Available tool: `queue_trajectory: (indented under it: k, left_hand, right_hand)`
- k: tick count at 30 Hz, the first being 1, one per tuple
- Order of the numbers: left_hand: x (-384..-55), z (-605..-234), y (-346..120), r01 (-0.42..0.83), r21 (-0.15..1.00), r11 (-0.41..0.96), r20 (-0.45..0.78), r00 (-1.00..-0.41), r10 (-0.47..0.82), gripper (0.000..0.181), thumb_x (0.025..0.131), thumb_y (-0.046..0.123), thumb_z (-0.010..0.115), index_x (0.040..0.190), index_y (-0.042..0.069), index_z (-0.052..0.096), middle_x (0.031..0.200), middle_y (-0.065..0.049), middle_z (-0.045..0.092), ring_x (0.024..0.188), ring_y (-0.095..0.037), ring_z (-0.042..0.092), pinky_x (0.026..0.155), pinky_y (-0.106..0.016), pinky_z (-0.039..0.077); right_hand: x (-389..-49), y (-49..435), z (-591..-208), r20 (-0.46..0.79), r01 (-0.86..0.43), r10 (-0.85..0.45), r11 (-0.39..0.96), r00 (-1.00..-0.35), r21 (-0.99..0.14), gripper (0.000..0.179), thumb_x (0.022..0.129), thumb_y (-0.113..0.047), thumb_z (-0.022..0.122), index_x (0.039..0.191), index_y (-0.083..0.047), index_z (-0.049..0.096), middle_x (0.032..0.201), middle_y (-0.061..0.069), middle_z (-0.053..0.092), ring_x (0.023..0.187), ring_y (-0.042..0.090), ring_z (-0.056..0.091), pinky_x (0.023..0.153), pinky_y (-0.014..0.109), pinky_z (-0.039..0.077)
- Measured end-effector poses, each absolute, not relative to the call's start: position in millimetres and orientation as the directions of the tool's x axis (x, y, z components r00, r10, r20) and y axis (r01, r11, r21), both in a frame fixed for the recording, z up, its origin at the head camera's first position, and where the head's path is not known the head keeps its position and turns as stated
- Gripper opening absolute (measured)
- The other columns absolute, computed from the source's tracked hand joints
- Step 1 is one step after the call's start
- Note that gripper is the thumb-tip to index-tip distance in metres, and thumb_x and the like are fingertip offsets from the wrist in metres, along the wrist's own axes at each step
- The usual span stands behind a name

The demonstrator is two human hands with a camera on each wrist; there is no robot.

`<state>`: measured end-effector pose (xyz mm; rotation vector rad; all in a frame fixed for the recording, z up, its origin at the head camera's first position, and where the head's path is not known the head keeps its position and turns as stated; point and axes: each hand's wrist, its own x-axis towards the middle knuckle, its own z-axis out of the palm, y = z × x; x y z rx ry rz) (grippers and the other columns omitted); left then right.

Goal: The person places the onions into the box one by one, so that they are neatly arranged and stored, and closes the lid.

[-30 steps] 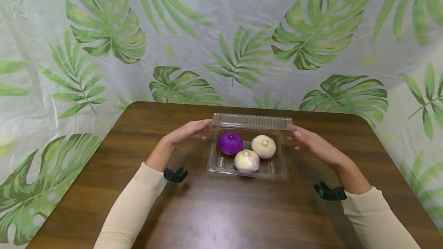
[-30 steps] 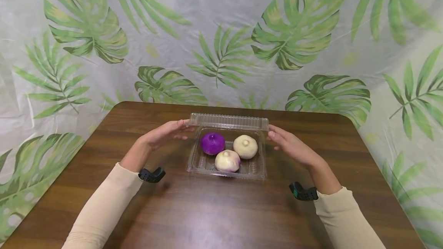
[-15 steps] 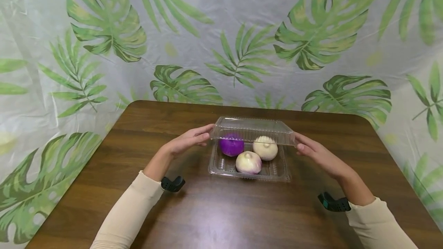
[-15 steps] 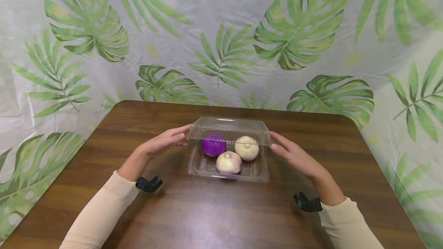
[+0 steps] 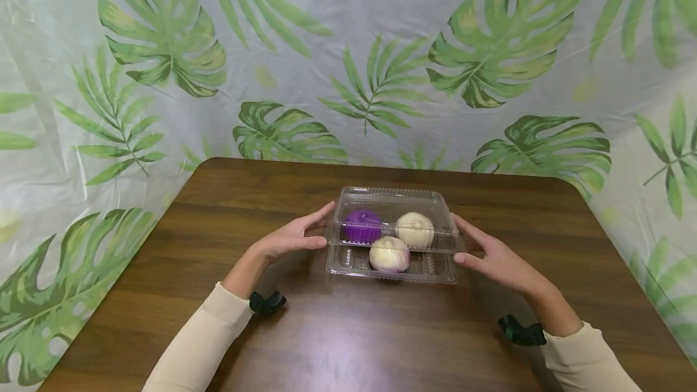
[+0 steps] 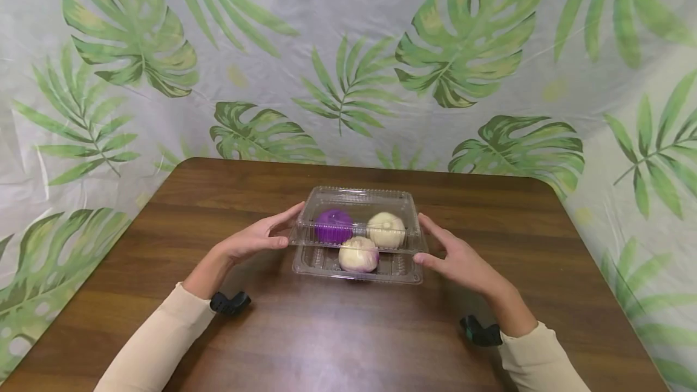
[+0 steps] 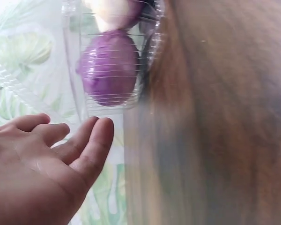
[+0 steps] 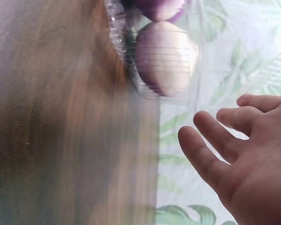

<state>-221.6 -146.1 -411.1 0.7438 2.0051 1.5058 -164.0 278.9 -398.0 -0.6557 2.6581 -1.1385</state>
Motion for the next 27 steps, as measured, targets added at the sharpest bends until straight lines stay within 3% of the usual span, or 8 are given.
queue_trajectory:
  k: [5,8,20,27]
  left_hand:
    - [-218.9,-416.3,-146.5,0.152,0.965,0.212,-0.044,-0.706,0.706,0.119,0.08,0.06,0.074,0.161,0.011,0.002,0.168,-0.015,0.008,0.152,-0.039,0.022,0.118,-0.055,0.032]
    - [-218.0,-418.6,-147.0,0.17,0.963,0.211,-0.033,-0.701,0.712,0.114,0.084,0.048,0.076,0.16,0.01,0.0,0.168,-0.015,0.004,0.152,-0.04,0.021,0.118,-0.056,0.032]
    - [-213.8,-427.0,-146.3,0.167,0.949,0.267,-0.078,-0.697,0.713,0.108,0.086,0.032,0.077,0.161,0.014,0.001,0.169,-0.011,0.0,0.153,-0.04,0.02,0.118,-0.054,0.034]
    - [-210.6,-428.9,-147.8,0.152,0.953,0.261,-0.083,-0.698,0.711,0.106,0.087,0.019,0.076,0.161,0.015,-0.001,0.169,-0.013,0.002,0.152,-0.04,0.02,0.116,-0.055,0.035]
  right_hand:
    - [-159.4,277.1,-401.5,0.01,-0.314,-0.433,0.637,-0.901,-0.705,0.08,0.097,-0.029,0.063,0.16,-0.016,0.016,0.163,0.025,0.022,0.139,0.054,0.037,0.096,0.066,0.047]
    - [-158.4,275.3,-405.5,0.027,-0.326,-0.42,0.66,-0.907,-0.677,0.082,0.095,-0.03,0.065,0.16,-0.017,0.017,0.162,0.025,0.023,0.142,0.055,0.03,0.1,0.072,0.039]
    - [-149.2,272.5,-421.8,0.098,-0.383,-0.421,0.675,-0.902,-0.631,0.087,0.092,-0.029,0.069,0.16,-0.014,0.016,0.163,0.024,0.023,0.141,0.054,0.032,0.101,0.075,0.034]
    - [-143.5,268.8,-425.7,0.143,-0.418,-0.435,0.646,-0.889,-0.639,0.072,0.099,-0.024,0.06,0.159,-0.015,0.022,0.164,0.02,0.024,0.143,0.051,0.032,0.103,0.071,0.033]
